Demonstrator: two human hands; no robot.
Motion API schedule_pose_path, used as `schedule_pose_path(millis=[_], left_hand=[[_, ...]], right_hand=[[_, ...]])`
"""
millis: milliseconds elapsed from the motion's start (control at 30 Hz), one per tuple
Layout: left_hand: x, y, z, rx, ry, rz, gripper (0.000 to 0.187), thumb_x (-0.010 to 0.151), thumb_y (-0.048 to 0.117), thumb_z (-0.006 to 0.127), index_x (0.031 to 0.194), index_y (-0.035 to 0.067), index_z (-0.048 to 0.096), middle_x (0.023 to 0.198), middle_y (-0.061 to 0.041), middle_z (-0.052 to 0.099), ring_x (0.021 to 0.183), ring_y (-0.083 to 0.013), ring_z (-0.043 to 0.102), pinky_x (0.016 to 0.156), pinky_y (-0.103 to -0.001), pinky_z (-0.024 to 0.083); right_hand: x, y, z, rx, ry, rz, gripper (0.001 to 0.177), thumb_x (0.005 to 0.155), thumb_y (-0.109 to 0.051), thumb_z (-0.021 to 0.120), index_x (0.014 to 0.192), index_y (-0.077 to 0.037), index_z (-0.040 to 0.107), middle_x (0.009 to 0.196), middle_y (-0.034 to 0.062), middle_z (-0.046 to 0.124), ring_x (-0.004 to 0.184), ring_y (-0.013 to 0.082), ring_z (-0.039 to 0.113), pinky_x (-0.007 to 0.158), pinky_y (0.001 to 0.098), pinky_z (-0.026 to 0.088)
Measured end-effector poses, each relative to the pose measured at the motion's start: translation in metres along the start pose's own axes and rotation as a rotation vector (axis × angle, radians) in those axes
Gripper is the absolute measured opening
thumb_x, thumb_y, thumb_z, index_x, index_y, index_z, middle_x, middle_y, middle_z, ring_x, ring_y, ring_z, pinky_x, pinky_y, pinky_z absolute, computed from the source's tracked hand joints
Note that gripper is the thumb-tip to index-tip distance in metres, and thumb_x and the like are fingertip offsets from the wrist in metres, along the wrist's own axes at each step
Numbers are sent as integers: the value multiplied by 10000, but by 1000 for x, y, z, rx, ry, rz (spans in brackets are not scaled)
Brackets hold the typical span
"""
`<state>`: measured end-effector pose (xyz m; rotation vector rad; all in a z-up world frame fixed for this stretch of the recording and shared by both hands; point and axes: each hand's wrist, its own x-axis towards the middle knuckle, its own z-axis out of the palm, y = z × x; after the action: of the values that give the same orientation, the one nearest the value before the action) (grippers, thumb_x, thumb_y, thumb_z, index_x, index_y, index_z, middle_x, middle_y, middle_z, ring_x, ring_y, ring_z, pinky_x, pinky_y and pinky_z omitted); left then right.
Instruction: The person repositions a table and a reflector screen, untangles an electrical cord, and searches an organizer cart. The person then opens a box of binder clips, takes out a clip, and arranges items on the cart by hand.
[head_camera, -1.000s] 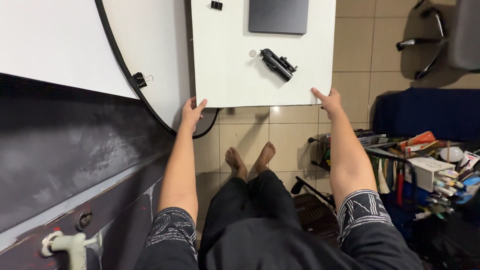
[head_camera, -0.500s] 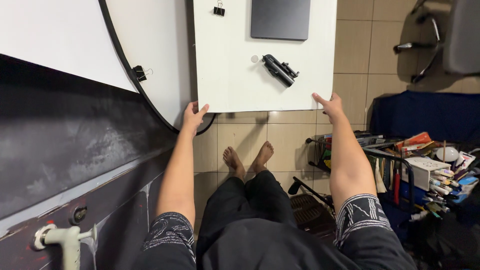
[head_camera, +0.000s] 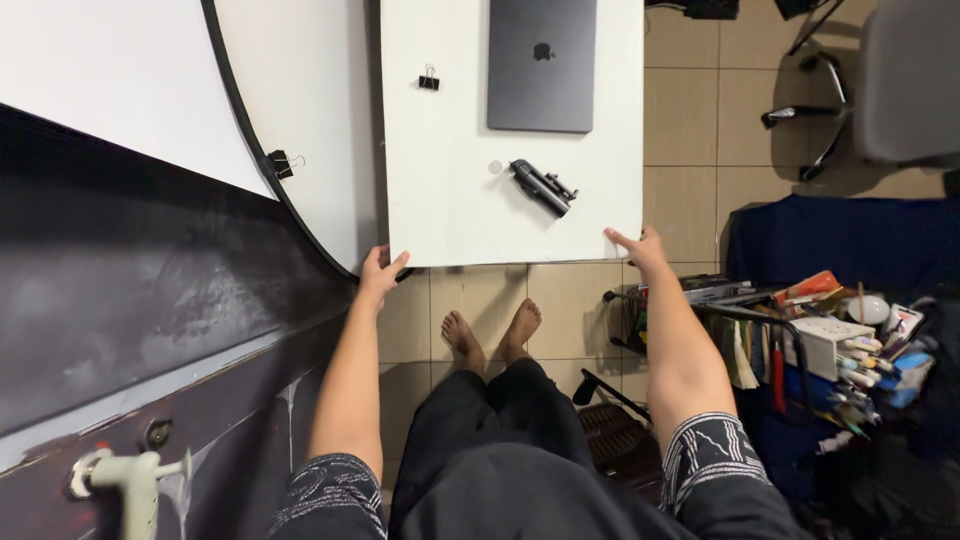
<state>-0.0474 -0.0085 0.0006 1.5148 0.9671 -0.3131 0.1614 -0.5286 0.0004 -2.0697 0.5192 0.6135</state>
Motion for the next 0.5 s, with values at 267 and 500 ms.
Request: schedule_pose_path(millis=[267, 500], left_hand=[[-11, -35, -11, 12, -6, -9, 729, 813, 431, 802, 1388, 73, 532, 1348, -106, 647, 1181, -254, 617, 800, -395, 520], [-24, -58, -23, 53, -1, -47, 726, 812, 437, 806, 1380, 69, 544, 1308, -121, 675, 1147, -265, 633, 802, -404, 528]], right_hand=[[-36, 13, 4, 30, -10, 72, 912, 690, -437, 914, 1349, 52, 515, 1135, 219, 689, 949, 286, 700, 731, 394, 569], [-71, 21, 10, 85, -6, 56, 911, 649, -400, 933, 1328, 63, 541, 1166, 231, 696, 1017, 291, 711, 835, 405, 581]])
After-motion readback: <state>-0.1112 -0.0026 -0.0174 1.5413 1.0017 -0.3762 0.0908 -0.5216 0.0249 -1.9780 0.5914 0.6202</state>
